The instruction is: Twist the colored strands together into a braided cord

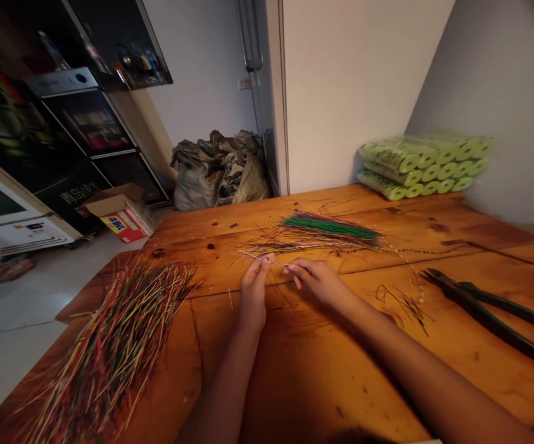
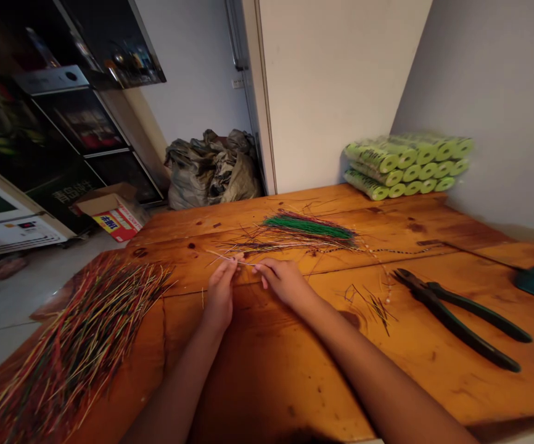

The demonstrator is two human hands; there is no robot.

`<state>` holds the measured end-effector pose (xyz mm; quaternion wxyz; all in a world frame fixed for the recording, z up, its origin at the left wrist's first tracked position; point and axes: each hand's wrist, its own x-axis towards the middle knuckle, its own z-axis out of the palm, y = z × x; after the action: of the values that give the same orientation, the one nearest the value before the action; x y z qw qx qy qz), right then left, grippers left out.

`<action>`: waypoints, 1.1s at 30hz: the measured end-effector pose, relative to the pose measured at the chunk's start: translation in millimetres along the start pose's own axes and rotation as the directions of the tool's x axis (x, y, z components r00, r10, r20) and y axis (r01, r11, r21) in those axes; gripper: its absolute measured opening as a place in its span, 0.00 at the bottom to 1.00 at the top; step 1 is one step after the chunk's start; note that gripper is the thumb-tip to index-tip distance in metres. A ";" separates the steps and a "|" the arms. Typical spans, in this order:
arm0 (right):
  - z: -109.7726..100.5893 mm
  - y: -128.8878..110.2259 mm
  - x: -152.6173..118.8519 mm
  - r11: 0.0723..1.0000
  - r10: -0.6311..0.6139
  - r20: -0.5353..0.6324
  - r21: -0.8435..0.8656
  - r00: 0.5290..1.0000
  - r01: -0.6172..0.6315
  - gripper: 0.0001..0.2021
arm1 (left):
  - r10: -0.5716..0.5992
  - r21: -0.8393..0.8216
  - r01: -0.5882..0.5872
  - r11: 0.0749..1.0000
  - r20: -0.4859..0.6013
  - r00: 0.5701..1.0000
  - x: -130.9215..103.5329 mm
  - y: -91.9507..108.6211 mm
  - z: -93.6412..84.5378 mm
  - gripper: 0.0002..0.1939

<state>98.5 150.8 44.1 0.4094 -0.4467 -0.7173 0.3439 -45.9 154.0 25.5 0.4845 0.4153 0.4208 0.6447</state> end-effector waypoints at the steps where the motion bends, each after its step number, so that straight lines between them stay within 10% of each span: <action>1: 1.1 1.2 0.7 0.997 0.034 0.004 0.065 0.999 -0.034 0.14 | -0.027 -0.002 0.027 1.000 0.018 0.999 0.1 0.1 -0.1 0.15; 7: 10.9 6.2 2.3 0.803 0.144 0.146 0.560 0.979 -0.202 0.12 | -0.105 0.038 0.099 0.994 0.231 0.967 -5.2 0.9 6.3 0.13; 20: 10.2 -9.3 -7.3 0.803 -0.043 0.341 0.571 0.939 -0.170 0.15 | 0.184 0.077 -0.182 0.980 -0.017 0.983 -10.2 64.9 -5.3 0.10; 28: 0.6 -3.3 -2.4 0.827 -0.099 0.279 0.557 0.955 -0.077 0.15 | 0.234 0.534 -0.123 0.837 -0.145 0.961 -22.2 182.5 -114.8 0.14; 33: -8.1 -9.0 -1.1 0.858 -0.094 0.234 0.512 0.968 -0.040 0.14 | 0.053 0.883 0.174 0.436 -0.218 0.974 -11.6 223.8 -174.8 0.08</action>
<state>102.8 147.6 55.0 0.4241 -0.2642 -0.6520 0.5703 -270.2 78.7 183.0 0.1652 0.5216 0.7621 0.3462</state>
